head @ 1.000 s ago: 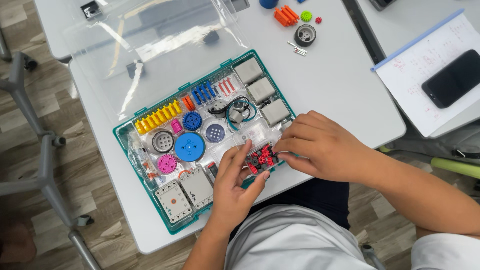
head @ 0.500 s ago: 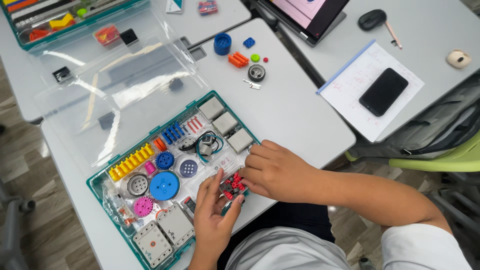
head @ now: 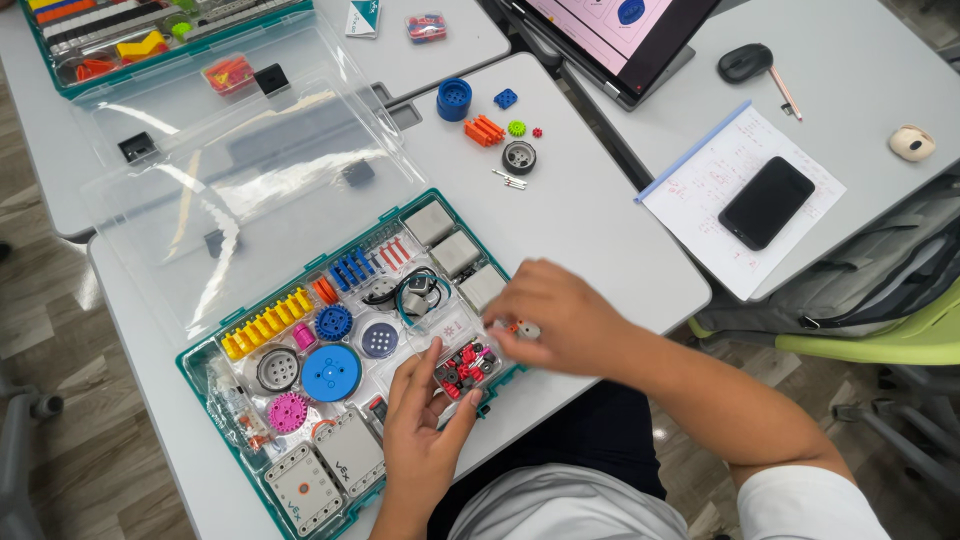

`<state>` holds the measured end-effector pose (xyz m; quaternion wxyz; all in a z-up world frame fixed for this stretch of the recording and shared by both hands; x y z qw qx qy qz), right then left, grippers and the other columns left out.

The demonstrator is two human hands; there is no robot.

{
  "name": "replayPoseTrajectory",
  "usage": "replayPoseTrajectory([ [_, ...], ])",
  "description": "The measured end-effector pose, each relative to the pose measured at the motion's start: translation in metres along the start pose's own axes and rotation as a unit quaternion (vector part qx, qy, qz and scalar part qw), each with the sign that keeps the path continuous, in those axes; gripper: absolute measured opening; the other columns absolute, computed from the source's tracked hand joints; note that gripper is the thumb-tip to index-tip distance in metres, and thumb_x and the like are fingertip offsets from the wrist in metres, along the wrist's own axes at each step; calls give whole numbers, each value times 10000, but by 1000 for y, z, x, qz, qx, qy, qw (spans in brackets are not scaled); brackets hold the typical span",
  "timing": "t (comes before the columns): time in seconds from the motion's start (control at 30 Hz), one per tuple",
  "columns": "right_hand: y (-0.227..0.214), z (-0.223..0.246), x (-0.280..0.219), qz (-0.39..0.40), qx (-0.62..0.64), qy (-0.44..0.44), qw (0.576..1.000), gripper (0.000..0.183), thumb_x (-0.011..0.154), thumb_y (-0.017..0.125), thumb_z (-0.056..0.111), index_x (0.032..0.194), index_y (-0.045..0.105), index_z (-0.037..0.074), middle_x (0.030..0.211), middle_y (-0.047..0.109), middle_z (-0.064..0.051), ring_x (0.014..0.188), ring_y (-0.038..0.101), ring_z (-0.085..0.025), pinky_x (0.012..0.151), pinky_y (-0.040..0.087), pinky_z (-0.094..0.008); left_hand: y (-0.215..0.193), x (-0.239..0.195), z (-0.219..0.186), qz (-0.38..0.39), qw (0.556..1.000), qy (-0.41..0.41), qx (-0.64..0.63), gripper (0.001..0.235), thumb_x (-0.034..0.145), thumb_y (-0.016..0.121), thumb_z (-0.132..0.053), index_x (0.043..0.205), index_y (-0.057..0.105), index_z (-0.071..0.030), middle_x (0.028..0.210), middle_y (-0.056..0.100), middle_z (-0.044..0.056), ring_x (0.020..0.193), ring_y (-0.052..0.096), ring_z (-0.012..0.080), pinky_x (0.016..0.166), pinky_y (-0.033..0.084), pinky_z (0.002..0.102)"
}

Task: The person organizes small components from a robotics kit into a clear plastic storage box. They pick up orange cables, red gears, and metal rods from the table and place them into designated compartments within the kit case.

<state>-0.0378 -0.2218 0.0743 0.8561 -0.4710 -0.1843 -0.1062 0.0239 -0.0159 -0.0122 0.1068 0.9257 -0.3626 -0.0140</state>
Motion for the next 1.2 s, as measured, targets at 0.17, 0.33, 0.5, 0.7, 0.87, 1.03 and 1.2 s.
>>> replayPoseTrajectory([
  [0.17,-2,-130,42,-116,-44,216,968,138,881,770,158,998,757,86,844,684,-26,768,604,-171,693,501,-320,-2,-1,0,-6,1000,-2,5,687,878,700,74,1512,447,2,1375,468,125,1177,646,193,972,595,328],
  [0.33,11,-220,54,-179,-37,328,927,158,894,767,188,982,750,57,823,646,-52,743,578,-143,671,468,-308,-4,0,-3,-8,999,-22,45,692,866,731,51,1501,466,-25,1389,474,118,1178,637,188,963,600,325],
  [0.5,23,-230,49,-158,-105,203,961,124,917,787,148,995,776,53,819,663,-48,933,609,-149,792,483,-318,-10,-2,-8,-10,1000,9,26,682,890,726,48,1513,457,-16,1391,465,127,1217,627,195,1005,595,327],
  [0.7,1,-151,48,-121,-17,189,974,153,993,761,134,1120,747,50,944,654,-66,803,562,-161,731,467,-302,-14,-2,-11,-5,999,34,18,666,925,725,40,1531,458,-25,1380,467,117,1253,600,191,1036,596,322],
  [0.87,-18,-19,33,137,85,-33,986,122,872,759,127,988,733,98,964,702,-6,924,639,-192,827,525,-327,-12,-6,-14,-7,1000,19,15,681,913,743,32,1530,462,-35,1369,464,108,1258,580,182,1035,593,321],
  [1.03,-13,39,36,166,-57,-108,979,193,785,791,154,967,753,101,865,627,-22,853,588,-227,767,463,-374,-7,-8,-22,-2,999,49,15,680,914,746,37,1528,464,-36,1377,462,111,1269,588,182,1062,592,325],
  [1.2,-9,52,39,173,-133,-123,968,216,781,777,166,977,747,77,829,597,-25,832,563,-220,758,448,-366,-4,-13,-22,1,998,49,39,679,910,748,37,1526,471,-37,1361,475,115,1243,592,178,1028,606,315],
])
Point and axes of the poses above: each hand's wrist, its own x-axis towards the middle knuckle, its own y-axis out of the palm, z = x × y, the point moved 2 cm from there along x, towards the middle knuckle
